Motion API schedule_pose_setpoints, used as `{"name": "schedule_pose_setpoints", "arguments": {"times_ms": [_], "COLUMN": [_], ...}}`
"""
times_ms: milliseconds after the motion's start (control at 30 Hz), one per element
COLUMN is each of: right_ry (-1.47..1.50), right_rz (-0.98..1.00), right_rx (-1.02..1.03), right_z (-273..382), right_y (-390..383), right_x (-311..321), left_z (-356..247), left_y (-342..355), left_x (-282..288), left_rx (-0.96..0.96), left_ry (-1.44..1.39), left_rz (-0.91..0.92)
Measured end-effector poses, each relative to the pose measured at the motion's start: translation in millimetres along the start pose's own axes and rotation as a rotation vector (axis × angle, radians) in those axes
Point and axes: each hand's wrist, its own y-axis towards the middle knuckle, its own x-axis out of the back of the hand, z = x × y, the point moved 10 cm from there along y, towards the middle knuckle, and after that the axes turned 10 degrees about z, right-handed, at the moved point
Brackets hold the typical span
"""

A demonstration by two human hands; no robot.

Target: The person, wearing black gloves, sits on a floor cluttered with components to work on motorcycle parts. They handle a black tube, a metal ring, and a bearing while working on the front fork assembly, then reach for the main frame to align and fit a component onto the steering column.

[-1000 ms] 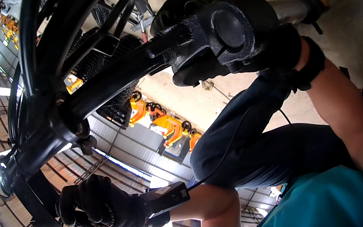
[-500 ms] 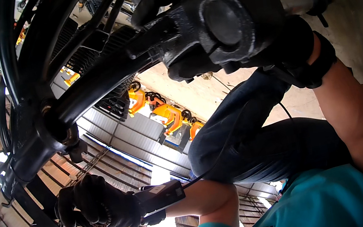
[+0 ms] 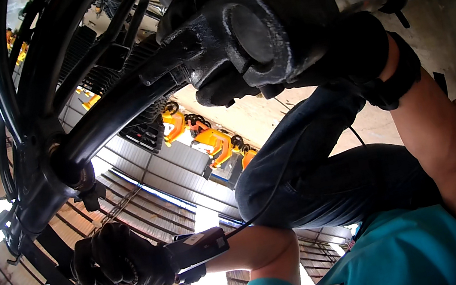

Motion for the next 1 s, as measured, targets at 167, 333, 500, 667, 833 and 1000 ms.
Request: {"name": "schedule_pose_setpoints", "arguments": {"times_ms": [167, 333, 500, 667, 833, 1000], "right_ry": [-0.044, -0.082, -0.136, 0.167, -0.109, -0.387], "right_rz": [-0.014, -0.021, 0.003, 0.028, 0.032, -0.039], "right_rx": [-0.002, 0.007, -0.009, -0.055, -0.021, 0.033], "right_z": [9, 22, 36, -11, 0, 49], "right_y": [0, 1, 4, -1, -6, -1], "right_x": [7, 4, 0, 2, 2, -6], "left_z": [4, 2, -4, -9, -27, -16], "left_y": [6, 7, 5, -2, -13, -11], "left_x": [-9, -5, -8, -12, 2, 1], "left_rx": [-0.083, -0.095, -0.095, -0.107, -0.313, -0.391], "left_ry": [0.22, 0.029, 0.169, 0.391, 0.305, 0.078], "left_rz": [-0.076, 0.023, -0.018, -0.076, -0.087, -0.104]}}
